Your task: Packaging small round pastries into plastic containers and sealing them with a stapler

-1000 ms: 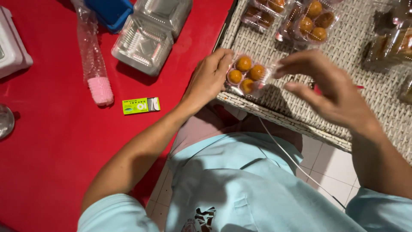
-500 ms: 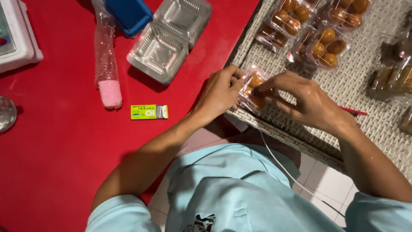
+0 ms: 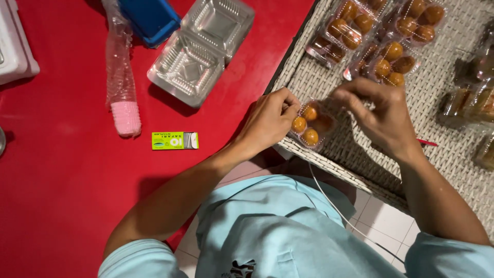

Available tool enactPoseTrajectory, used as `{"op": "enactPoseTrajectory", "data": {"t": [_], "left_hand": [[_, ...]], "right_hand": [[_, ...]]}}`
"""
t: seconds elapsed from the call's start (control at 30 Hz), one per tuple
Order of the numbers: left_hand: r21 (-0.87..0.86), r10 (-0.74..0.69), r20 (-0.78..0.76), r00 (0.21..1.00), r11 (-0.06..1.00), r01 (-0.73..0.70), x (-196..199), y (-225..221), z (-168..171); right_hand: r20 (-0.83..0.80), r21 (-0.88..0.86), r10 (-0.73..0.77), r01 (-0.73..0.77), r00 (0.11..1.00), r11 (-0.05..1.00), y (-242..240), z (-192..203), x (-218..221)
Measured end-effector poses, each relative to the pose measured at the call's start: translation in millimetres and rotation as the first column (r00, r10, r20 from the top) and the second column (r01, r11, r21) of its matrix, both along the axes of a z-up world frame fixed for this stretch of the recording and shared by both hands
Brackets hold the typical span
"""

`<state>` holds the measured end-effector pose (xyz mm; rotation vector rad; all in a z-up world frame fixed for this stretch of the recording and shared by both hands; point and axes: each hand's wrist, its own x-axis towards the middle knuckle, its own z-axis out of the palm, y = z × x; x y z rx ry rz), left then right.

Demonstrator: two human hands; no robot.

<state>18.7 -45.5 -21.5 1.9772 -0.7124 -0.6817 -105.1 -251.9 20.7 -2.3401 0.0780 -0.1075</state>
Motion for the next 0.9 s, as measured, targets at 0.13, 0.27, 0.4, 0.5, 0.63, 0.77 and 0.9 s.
{"op": "enactPoseTrajectory", "data": {"t": [0.13, 0.27, 0.4, 0.5, 0.63, 0.77, 0.9], "left_hand": [[-0.044, -0.05, -0.025, 0.998, 0.998, 0.049, -0.7, -0.1, -2.5], [-0.101, -0.07, -0.045, 0.997, 0.993, 0.065, 0.1, 0.2, 0.8], [-0.182, -0.105, -0.032, 0.994, 0.978, 0.097, 1.9, 4.0, 4.6], [-0.186, -0.104, -0.089, 0.991, 0.979, 0.086, 4.0, 3.4, -0.6], [-0.175, -0.101, -0.328, 0.939, 0.984, 0.044, 2.6, 13.1, 8.7], [-0.268, -0.115, -0.386, 0.915, 0.963, 0.008, 0.9, 7.6, -10.7], [-0.254, -0.1, -0.294, 0.951, 0.967, 0.023, -0.3, 7.0, -17.1]], "right_hand": [[-0.052, 0.067, -0.065, 0.068, 0.997, 0.995, 5.2, 3.1, 9.7], [-0.023, -0.012, 0.115, -0.115, 0.993, 0.993, 11.6, -8.7, 27.4], [-0.101, 0.153, -0.024, 0.039, 0.995, 0.987, 12.2, -16.7, 33.6], [-0.159, 0.218, -0.046, 0.08, 0.986, 0.973, 11.5, -12.9, 34.0], [-0.171, 0.269, -0.108, 0.152, 0.979, 0.951, 2.0, -23.7, 25.4], [-0.16, 0.252, -0.129, 0.167, 0.979, 0.953, 4.5, -19.8, 22.4], [-0.137, 0.159, -0.084, 0.105, 0.987, 0.982, 10.6, -7.5, 23.9]]}}
